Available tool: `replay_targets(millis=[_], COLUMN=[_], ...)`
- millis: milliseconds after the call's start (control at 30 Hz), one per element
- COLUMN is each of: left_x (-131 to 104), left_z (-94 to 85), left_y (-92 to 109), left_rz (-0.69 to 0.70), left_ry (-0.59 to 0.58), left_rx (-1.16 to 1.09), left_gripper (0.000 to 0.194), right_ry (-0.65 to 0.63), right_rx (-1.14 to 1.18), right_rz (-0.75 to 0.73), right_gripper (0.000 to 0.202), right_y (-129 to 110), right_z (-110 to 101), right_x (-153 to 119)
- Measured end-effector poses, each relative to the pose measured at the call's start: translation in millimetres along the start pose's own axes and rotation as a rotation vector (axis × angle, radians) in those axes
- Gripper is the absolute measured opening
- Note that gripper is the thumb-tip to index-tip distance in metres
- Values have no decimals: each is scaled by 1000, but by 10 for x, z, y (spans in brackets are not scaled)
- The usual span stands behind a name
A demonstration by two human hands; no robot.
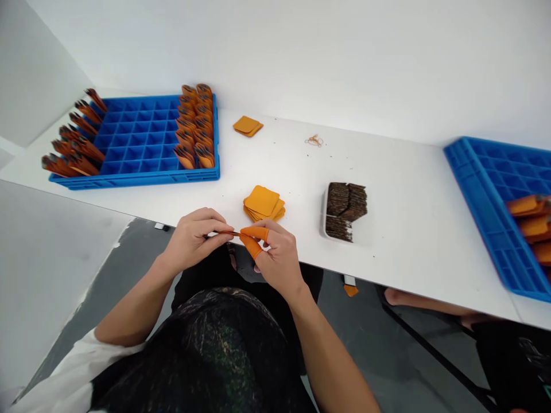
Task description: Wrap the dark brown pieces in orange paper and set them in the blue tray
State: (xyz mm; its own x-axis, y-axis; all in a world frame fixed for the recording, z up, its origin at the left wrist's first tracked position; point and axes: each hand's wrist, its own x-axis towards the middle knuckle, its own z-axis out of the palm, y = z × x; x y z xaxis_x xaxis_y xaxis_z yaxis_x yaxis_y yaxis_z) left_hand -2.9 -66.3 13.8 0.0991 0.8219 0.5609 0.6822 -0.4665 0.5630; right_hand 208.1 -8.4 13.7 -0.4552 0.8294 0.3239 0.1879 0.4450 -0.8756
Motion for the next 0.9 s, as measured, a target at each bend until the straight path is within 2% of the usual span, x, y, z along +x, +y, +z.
replay_targets(millis=[67, 133, 200, 267, 367, 433, 500, 600, 667, 767, 900], left_x=[-59, -99, -86, 6, 283, 502, 686, 842, 878, 891, 896], left_z=[-92, -326, -701, -1147, -1706, -1890, -1920, -1819, -1747, -1703, -1712], left_y=[-73, -157, -259, -388, -642, -851, -1077, -1385, -1519, -1583, -1505], left_rz=[-30, -117, -228, -299, -314, -304, -275, -259, -282, -301, -315], left_ry=[16, 49, 97, 132, 37, -60, -147, -252, -302, -328, -342], left_rx=[-5, -22, 18, 159, 395, 493, 541, 568, 580, 582, 553], left_gripper=[8, 10, 12, 14, 21, 26, 30, 33, 36, 38, 38], right_ry=[-4, 20, 77, 147, 224, 277, 322, 361, 373, 379, 380], right_rx=[-13, -43, -106, -201, -352, -436, -512, -581, -594, -605, -615], right_rz=[-17, -32, -41, -47, -77, -148, -244, -333, -345, -347, -348], right_gripper=[8, 9, 12, 14, 15, 14, 11, 12, 14, 16, 17], right_y=[38, 109, 226, 388, 661, 815, 922, 995, 1005, 1001, 993], right_z=[58, 74, 52, 17, 6, 38, 83, 128, 133, 125, 122], right_x=[26, 43, 33, -7, -95, -140, -162, -165, -164, -166, -164])
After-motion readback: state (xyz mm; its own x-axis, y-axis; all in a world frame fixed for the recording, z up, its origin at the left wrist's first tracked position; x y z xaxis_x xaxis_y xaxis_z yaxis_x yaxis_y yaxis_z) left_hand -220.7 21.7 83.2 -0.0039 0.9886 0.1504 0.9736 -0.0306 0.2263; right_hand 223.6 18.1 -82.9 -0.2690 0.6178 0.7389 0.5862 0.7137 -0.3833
